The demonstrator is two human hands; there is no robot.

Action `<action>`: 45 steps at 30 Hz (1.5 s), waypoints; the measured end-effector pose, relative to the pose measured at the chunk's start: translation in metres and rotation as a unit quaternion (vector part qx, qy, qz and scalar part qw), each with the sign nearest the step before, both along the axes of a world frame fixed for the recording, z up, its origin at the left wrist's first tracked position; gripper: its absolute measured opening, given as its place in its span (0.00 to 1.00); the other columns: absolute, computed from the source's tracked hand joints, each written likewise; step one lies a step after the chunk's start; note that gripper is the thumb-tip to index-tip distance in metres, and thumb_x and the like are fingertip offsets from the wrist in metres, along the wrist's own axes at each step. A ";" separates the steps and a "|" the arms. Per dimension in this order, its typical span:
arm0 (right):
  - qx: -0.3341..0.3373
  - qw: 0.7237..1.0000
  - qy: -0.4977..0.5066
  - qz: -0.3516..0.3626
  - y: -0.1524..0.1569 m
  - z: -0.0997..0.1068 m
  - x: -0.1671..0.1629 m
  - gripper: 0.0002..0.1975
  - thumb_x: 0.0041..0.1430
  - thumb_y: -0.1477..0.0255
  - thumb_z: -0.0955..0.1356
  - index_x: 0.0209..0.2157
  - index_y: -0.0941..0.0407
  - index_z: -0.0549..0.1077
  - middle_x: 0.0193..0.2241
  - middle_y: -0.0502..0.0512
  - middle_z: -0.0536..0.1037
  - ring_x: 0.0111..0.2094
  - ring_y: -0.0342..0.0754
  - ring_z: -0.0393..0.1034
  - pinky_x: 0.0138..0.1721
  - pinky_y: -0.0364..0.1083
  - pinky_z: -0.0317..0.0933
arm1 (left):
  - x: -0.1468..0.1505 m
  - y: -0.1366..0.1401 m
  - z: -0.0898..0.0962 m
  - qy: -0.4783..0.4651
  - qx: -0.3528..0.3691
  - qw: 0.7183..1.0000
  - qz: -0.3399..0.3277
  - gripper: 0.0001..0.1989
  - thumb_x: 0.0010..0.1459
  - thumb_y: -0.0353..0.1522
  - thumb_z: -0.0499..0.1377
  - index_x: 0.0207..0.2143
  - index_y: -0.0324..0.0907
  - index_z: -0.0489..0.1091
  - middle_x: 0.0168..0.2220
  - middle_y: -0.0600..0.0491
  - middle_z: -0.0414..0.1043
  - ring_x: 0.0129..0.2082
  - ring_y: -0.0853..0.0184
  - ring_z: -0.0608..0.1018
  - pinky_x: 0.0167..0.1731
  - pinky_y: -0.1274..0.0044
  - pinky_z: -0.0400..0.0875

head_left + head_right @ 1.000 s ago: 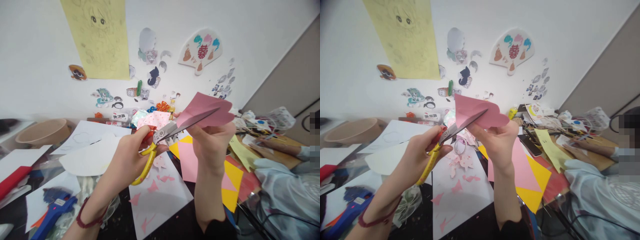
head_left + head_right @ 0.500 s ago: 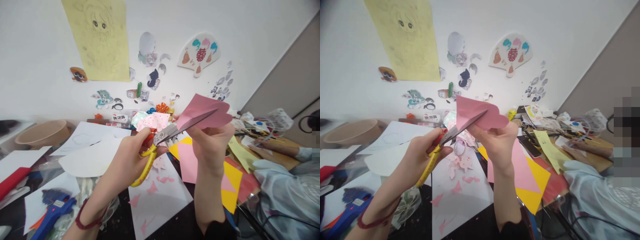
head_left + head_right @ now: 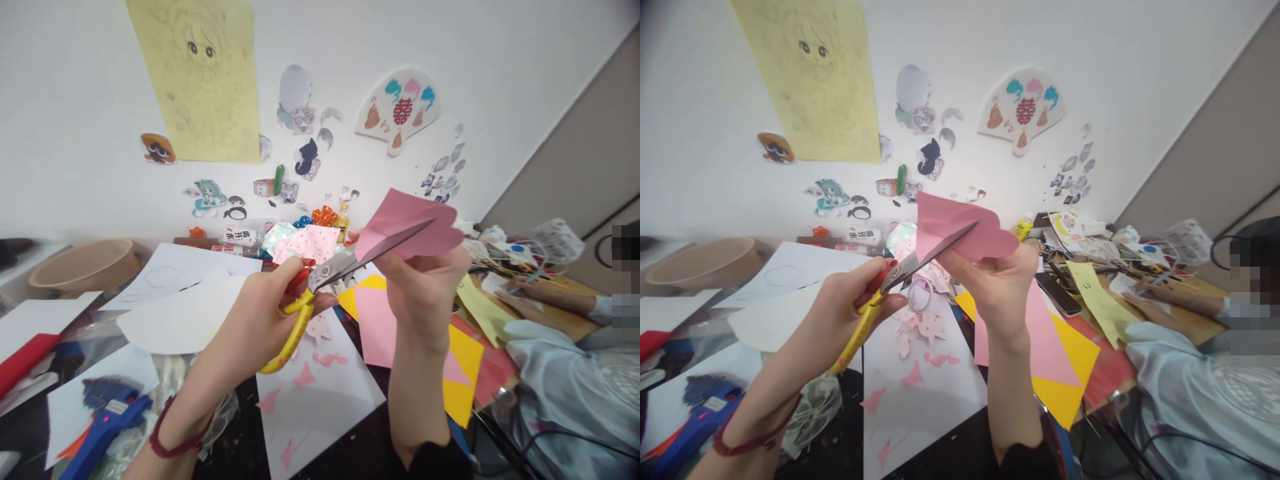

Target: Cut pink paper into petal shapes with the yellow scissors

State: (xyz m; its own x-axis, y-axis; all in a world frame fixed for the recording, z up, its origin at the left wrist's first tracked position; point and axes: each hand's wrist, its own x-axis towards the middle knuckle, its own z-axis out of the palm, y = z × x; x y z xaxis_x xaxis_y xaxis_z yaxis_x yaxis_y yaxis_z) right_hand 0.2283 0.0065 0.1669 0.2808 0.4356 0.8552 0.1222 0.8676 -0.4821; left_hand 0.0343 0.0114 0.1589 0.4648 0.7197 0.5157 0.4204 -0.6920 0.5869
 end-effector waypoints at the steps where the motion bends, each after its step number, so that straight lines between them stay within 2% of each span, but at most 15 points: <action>1: -0.002 1.000 0.002 0.002 0.000 0.000 0.000 0.05 0.48 0.70 0.78 0.28 0.50 0.82 0.28 0.48 0.81 0.32 0.50 0.78 0.38 0.54 0.75 | 0.000 0.000 0.000 0.000 -0.003 1.000 -0.002 0.22 0.62 0.40 0.58 0.26 0.45 0.46 0.19 0.64 0.47 0.21 0.74 0.49 0.20 0.79 0.45; 12: -0.019 1.000 -0.004 -0.021 -0.003 0.001 -0.001 0.07 0.48 0.65 0.78 0.26 0.50 0.79 0.26 0.48 0.78 0.29 0.50 0.75 0.34 0.55 0.75 | 0.000 -0.001 -0.001 0.000 -0.033 0.999 0.007 0.20 0.58 0.39 0.58 0.26 0.45 0.48 0.19 0.64 0.47 0.22 0.73 0.50 0.20 0.79 0.47; 16: -0.005 1.000 -0.004 -0.009 0.000 -0.001 0.001 0.06 0.48 0.69 0.78 0.24 0.49 0.78 0.22 0.48 0.75 0.28 0.48 0.73 0.32 0.52 0.73 | -0.002 0.004 -0.001 0.025 -0.019 0.999 0.043 0.13 0.52 0.38 0.59 0.30 0.44 0.57 0.24 0.61 0.56 0.23 0.72 0.57 0.24 0.78 0.54; 19: 0.004 1.000 0.004 -0.012 0.000 0.000 0.002 0.04 0.50 0.72 0.77 0.28 0.48 0.81 0.26 0.48 0.79 0.31 0.48 0.75 0.34 0.51 0.73 | -0.007 0.011 -0.001 0.043 0.007 0.998 0.048 0.12 0.51 0.38 0.57 0.35 0.43 0.60 0.30 0.57 0.62 0.27 0.69 0.62 0.28 0.75 0.59; 21: -0.017 1.000 0.004 -0.004 -0.002 0.002 0.001 0.05 0.50 0.72 0.77 0.30 0.48 0.81 0.28 0.48 0.80 0.31 0.48 0.75 0.34 0.51 0.73 | -0.013 0.018 -0.001 0.046 -0.002 0.999 0.027 0.11 0.53 0.38 0.55 0.35 0.43 0.60 0.31 0.56 0.63 0.28 0.68 0.63 0.29 0.74 0.60; 25: -0.087 0.996 -0.006 0.033 -0.008 0.007 -0.002 0.04 0.49 0.74 0.77 0.25 0.51 0.80 0.25 0.49 0.79 0.31 0.47 0.75 0.34 0.49 0.73 | -0.029 0.031 0.000 0.063 -0.059 0.995 -0.050 0.09 0.56 0.39 0.53 0.33 0.43 0.62 0.30 0.55 0.64 0.28 0.67 0.64 0.29 0.74 0.60; 27: -0.114 0.992 -0.016 0.050 -0.010 0.008 -0.003 0.04 0.50 0.74 0.76 0.24 0.52 0.80 0.26 0.50 0.79 0.32 0.47 0.75 0.34 0.48 0.72 | -0.039 0.037 0.001 0.086 -0.075 0.991 -0.068 0.09 0.58 0.40 0.53 0.32 0.43 0.63 0.29 0.54 0.65 0.28 0.67 0.65 0.28 0.74 0.61; 32: -0.139 0.989 -0.010 0.050 -0.008 0.007 -0.003 0.05 0.49 0.70 0.77 0.24 0.52 0.80 0.27 0.50 0.79 0.34 0.48 0.74 0.36 0.48 0.71 | -0.067 0.049 0.002 0.125 -0.060 0.989 -0.047 0.13 0.58 0.43 0.57 0.30 0.43 0.66 0.27 0.54 0.68 0.26 0.67 0.69 0.26 0.75 0.62; 35: -0.147 0.988 -0.010 0.055 -0.007 0.006 -0.003 0.06 0.48 0.68 0.78 0.23 0.52 0.80 0.25 0.50 0.78 0.33 0.47 0.73 0.34 0.47 0.69 | -0.080 0.051 0.002 0.123 -0.026 0.992 -0.017 0.14 0.57 0.44 0.62 0.28 0.44 0.66 0.25 0.55 0.66 0.23 0.69 0.66 0.24 0.76 0.60; 38: -0.158 0.984 -0.011 0.078 -0.006 0.005 -0.007 0.07 0.48 0.69 0.78 0.22 0.53 0.80 0.23 0.49 0.77 0.31 0.46 0.72 0.32 0.46 0.69 | -0.075 0.046 0.004 0.046 -0.013 0.998 0.052 0.16 0.56 0.43 0.64 0.26 0.43 0.65 0.25 0.56 0.64 0.24 0.70 0.64 0.23 0.76 0.58; 41: -0.173 0.979 -0.025 0.107 -0.006 0.004 -0.014 0.05 0.48 0.70 0.78 0.23 0.53 0.81 0.26 0.49 0.79 0.32 0.46 0.74 0.34 0.46 0.70 | -0.052 0.031 0.007 -0.130 -0.028 0.982 0.135 0.17 0.54 0.41 0.67 0.26 0.43 0.63 0.22 0.58 0.60 0.23 0.72 0.63 0.23 0.76 0.58; 43: -0.188 0.974 -0.047 0.119 -0.006 0.002 -0.019 0.04 0.48 0.70 0.78 0.25 0.53 0.82 0.27 0.49 0.81 0.32 0.46 0.75 0.35 0.46 0.72 | -0.034 0.020 0.008 -0.282 -0.036 0.956 0.074 0.16 0.54 0.38 0.67 0.29 0.44 0.62 0.27 0.57 0.66 0.29 0.69 0.71 0.28 0.75 0.66; 45: -0.202 0.968 -0.065 0.131 -0.006 0.000 -0.026 0.03 0.49 0.69 0.78 0.27 0.52 0.82 0.28 0.49 0.82 0.33 0.47 0.76 0.35 0.47 0.73 | -0.020 0.009 0.008 -0.338 -0.044 0.940 0.004 0.15 0.56 0.36 0.66 0.30 0.44 0.60 0.29 0.55 0.68 0.36 0.66 0.75 0.32 0.74 0.69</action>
State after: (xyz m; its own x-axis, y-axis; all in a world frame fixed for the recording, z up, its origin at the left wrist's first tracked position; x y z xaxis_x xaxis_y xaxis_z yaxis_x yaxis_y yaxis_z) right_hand 0.2025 0.0010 0.1665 0.0175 0.7843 0.6201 0.0062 0.6201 -0.7845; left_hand 0.0143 0.0202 0.1672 0.0470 0.7755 0.6296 -0.0646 -0.6267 0.7766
